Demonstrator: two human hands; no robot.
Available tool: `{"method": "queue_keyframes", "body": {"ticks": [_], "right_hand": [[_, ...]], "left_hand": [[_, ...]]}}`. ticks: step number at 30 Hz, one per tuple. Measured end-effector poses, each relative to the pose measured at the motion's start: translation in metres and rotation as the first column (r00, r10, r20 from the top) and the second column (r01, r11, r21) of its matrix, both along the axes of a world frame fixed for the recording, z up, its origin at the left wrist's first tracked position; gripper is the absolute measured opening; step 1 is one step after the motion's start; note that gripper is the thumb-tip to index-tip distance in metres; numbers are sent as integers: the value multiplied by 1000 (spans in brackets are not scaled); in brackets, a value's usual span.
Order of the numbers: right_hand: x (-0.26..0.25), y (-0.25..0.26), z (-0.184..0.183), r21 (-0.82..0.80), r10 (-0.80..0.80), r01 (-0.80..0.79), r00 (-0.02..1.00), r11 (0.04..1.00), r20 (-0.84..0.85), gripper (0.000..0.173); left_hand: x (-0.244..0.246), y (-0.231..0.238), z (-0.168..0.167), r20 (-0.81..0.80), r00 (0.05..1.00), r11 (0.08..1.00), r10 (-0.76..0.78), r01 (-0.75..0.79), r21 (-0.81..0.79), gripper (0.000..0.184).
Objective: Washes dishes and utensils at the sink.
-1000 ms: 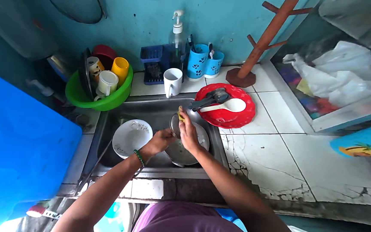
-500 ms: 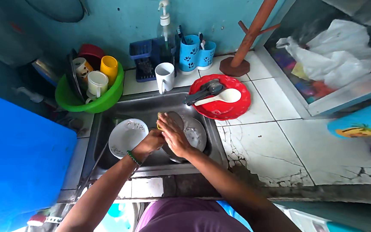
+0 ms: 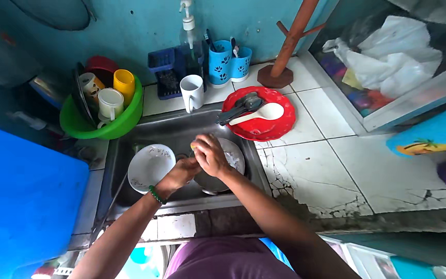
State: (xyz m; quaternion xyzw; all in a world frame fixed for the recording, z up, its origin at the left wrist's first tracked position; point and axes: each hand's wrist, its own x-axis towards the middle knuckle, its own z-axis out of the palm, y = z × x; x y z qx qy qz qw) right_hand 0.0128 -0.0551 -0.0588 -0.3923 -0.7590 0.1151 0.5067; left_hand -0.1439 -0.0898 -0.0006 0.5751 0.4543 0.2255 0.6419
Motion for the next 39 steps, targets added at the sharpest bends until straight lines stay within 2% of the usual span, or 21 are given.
{"method": "queue_keyframes", "body": {"ticks": [2,4,6,8,10,11,12,13,15,16,18,21,23,25,27,29,31,33,35,37,39], "right_hand": [[4,2,12,-253,-139,110,985,961,-100,28],[5,4,21,-563,-336,157,914,812,-229,44],[0,3,24,-766,-523,82,776,638,-353,57],[-8,1,34,-857,-674,-107,572,503,-467,59],[-17,-1,42,-856,-769,-281,378,434,-515,59],[-18,0,43,-851,-791,-313,331,423,-515,58],[-16,1,44,-854,-787,-310,345,418,-511,58],[-11,2,43,-866,-757,-271,422,420,-499,59],[3,1,39,-873,-611,-102,676,476,-412,63],[9,2,37,-827,-520,7,781,562,-347,64],[17,5,36,-611,-360,139,897,779,-255,57],[26,6,36,-204,-52,38,997,978,-64,39],[19,5,35,70,143,-159,970,985,199,41],[11,8,34,237,181,-266,927,934,327,44],[15,13,31,186,141,-186,963,965,231,43],[16,14,32,-84,-39,33,997,996,-64,42],[10,18,35,-450,-353,174,867,876,-353,46],[4,16,39,-724,-554,13,654,689,-516,47],[-4,7,42,-762,-657,-251,391,597,-644,47],[-15,1,44,-712,-726,-411,156,569,-670,42],[-19,-4,43,-629,-719,-512,31,585,-695,44]], "left_hand": [[2,-3,-2,-4,1000,998,-8,8,62,14],[4,-6,-1,-50,999,986,22,-13,165,11],[5,-6,-2,-144,989,954,34,11,301,17],[9,-6,-9,-197,978,908,65,23,418,23],[12,-6,-18,-195,973,878,125,-17,478,23],[14,-7,-19,-200,970,873,136,-22,486,24],[16,-8,-18,-209,968,877,140,-23,479,24],[17,-9,-13,-219,966,889,138,-23,457,24],[15,-11,-3,-234,966,924,108,-10,383,24],[12,-10,2,-227,970,942,84,-3,335,24],[7,-9,13,-199,979,963,50,5,268,20],[2,-6,26,-293,955,969,-45,113,220,18],[5,-4,24,-349,934,959,-68,158,235,20],[6,-5,15,-304,952,953,-37,125,276,19],[6,-5,14,-268,963,944,-38,123,305,19],[8,-8,21,-275,961,942,-35,123,312,22],[9,-10,22,-274,961,933,18,82,349,24],[12,-11,18,-307,949,899,70,73,432,24],[17,-14,6,-358,927,831,115,108,546,26],[23,-17,-7,-330,929,757,166,95,647,26],[27,-19,-12,-219,960,790,173,-2,613,24]]}}
